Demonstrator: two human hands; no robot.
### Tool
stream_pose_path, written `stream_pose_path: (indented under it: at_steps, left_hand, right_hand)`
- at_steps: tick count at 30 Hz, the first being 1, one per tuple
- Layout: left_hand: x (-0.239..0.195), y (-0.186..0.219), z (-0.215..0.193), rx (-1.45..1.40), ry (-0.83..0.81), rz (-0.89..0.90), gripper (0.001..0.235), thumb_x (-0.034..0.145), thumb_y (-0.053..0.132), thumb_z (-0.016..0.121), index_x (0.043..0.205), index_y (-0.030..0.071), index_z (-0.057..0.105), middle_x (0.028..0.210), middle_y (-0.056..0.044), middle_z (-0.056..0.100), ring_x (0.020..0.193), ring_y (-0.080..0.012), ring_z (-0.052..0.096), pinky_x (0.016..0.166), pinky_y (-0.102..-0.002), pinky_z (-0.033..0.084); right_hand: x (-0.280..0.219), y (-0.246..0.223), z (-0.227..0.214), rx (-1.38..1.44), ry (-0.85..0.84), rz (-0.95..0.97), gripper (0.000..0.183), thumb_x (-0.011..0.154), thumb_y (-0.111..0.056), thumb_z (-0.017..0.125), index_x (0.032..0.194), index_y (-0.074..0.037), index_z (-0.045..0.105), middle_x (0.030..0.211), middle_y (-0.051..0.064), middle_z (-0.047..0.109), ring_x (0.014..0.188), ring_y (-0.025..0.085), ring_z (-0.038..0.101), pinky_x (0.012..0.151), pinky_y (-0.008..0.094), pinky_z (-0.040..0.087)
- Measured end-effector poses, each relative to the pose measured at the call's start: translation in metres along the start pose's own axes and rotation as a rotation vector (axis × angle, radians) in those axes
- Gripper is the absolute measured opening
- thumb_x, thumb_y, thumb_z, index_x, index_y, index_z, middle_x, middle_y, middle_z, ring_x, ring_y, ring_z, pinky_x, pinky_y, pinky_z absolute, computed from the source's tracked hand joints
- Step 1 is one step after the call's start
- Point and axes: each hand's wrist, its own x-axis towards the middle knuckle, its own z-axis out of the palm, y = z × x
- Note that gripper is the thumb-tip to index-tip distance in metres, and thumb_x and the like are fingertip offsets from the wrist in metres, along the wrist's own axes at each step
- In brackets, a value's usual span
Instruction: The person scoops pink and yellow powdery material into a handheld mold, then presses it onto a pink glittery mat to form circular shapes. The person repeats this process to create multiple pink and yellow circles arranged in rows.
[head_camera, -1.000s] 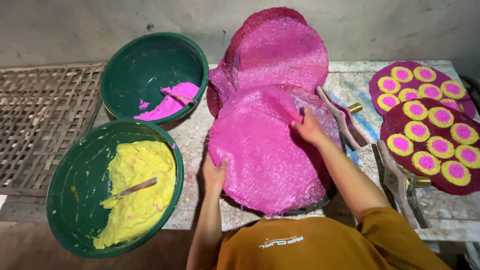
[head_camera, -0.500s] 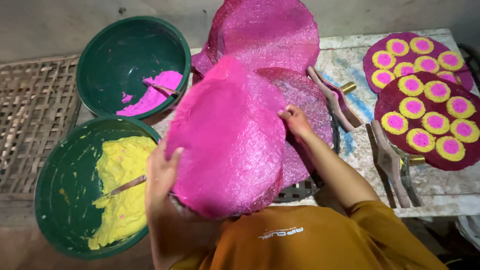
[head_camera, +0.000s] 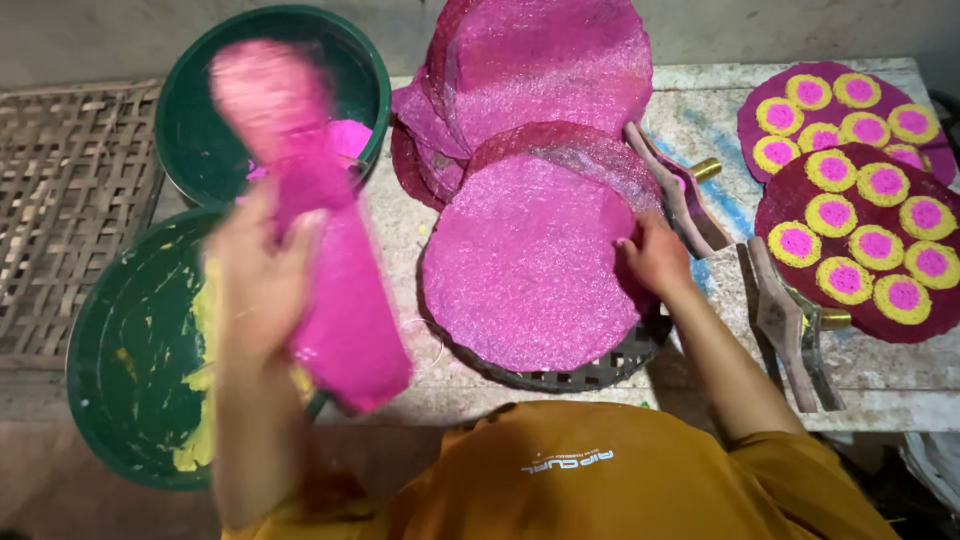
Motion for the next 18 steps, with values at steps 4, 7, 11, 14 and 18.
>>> stream_pose_path:
  at_steps: [4, 7, 11, 14, 18]
  left_hand:
    - [0.019, 0.016, 0.071, -0.286, -0.122, 0.393, 0.038, 0.103, 0.004, 0.069, 0.140, -0.004, 0.058, 0.130, -0.010, 0.069, 0.121, -0.0138, 0.063, 0.109, -0.030, 0.049]
    - [0.024, 0.004, 0.086, -0.750, -0.173, 0.238, 0.034, 0.104, 0.004, 0.067, 0.136, -0.001, 0.060, 0.126, -0.006, 0.069, 0.118, -0.0138, 0.063, 0.111, -0.031, 0.050]
    - [0.031, -0.056, 0.111, -0.793, -0.100, 0.092, 0.039, 0.098, 0.005, 0.067, 0.136, 0.000, 0.058, 0.125, -0.005, 0.068, 0.115, -0.0161, 0.064, 0.106, -0.033, 0.050]
    - [0.010, -0.122, 0.139, -0.379, -0.030, -0.081, 0.036, 0.096, 0.011, 0.069, 0.129, -0.001, 0.064, 0.116, -0.013, 0.072, 0.106, -0.0233, 0.067, 0.096, -0.037, 0.054]
    - [-0.040, -0.199, 0.166, 0.100, -0.082, -0.160, 0.047, 0.094, 0.022, 0.065, 0.137, 0.006, 0.057, 0.119, -0.023, 0.070, 0.110, -0.0397, 0.067, 0.096, -0.046, 0.052]
  right_hand:
    - [0.004, -0.016, 0.011, 0.371, 0.168, -0.189, 0.055, 0.091, -0.041, 0.075, 0.134, -0.010, 0.057, 0.128, 0.018, 0.059, 0.118, 0.037, 0.061, 0.099, 0.046, 0.051]
    - [0.001, -0.014, 0.013, 1.109, -0.253, 0.116, 0.056, 0.097, -0.048, 0.057, 0.143, -0.017, 0.052, 0.136, 0.011, 0.058, 0.122, 0.028, 0.060, 0.098, 0.041, 0.051]
    - [-0.015, 0.001, 0.001, 1.459, -0.345, 0.131, 0.054, 0.102, -0.040, 0.053, 0.151, -0.018, 0.052, 0.152, 0.007, 0.054, 0.133, 0.019, 0.058, 0.106, 0.035, 0.049]
    - [-0.012, 0.011, -0.009, 1.470, -0.313, 0.112, 0.059, 0.092, -0.022, 0.074, 0.147, -0.010, 0.055, 0.141, 0.017, 0.056, 0.120, 0.025, 0.059, 0.100, 0.040, 0.050]
    - [0.003, 0.010, -0.003, 0.411, -0.112, 0.127, 0.054, 0.083, -0.020, 0.079, 0.133, -0.009, 0.063, 0.118, 0.018, 0.074, 0.108, 0.030, 0.071, 0.097, 0.040, 0.055]
